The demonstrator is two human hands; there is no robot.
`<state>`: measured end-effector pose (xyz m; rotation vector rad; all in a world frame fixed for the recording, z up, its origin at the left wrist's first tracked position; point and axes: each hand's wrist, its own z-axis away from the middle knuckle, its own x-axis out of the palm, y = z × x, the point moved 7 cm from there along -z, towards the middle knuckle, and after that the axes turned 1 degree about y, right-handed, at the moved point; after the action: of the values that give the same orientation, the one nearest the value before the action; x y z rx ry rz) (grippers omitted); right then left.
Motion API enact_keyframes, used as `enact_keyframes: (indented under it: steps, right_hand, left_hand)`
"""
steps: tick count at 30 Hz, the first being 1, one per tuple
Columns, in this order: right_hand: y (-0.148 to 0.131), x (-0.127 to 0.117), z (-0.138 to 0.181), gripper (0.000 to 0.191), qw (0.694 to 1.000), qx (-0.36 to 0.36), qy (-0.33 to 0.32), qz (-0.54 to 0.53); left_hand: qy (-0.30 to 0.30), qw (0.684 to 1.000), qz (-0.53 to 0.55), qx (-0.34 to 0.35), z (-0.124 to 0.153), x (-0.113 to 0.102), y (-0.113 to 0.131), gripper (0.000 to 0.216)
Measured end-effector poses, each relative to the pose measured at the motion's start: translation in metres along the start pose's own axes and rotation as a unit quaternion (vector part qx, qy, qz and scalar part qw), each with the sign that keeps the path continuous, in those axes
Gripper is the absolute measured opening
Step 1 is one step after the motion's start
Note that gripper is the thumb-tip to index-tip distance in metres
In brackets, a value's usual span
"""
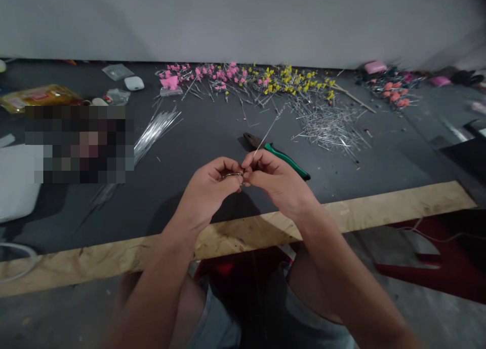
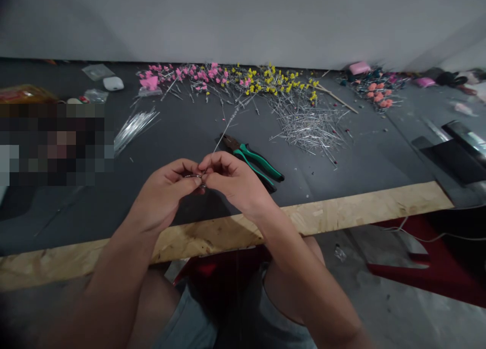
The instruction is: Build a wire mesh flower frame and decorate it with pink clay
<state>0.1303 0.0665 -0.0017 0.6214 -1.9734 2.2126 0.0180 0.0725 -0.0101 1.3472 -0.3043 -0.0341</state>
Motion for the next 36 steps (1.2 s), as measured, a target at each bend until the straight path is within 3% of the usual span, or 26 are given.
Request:
enact_keyframes:
  steps: [10, 15, 20, 36]
  right_hand:
    - [-0.001, -0.007, 0.002, 0.012, 0.996, 0.003, 0.024, 0.088]
    - [-0.006, -0.010, 0.005, 0.015, 0.976, -0.024, 0.043, 0.212]
    - [-0.012, -0.010, 0.007, 0.018, 0.954, -0.037, 0.052, 0.293]
    - [0.001, -0.016, 0.003, 0.010, 0.976, 0.011, 0.016, 0.216]
  left_hand:
    - [0.020, 0.991, -0.121, 0.061, 0.003, -0.004, 0.010, 0.007]
    - [0.069, 0.956, -0.259, 0.119, 0.007, -0.003, 0.017, 0.008]
    - [0.092, 0.927, -0.323, 0.165, 0.010, 0.001, 0.023, 0.010]
    - [0.076, 0.914, -0.359, 0.172, 0.012, 0.004, 0.022, 0.009]
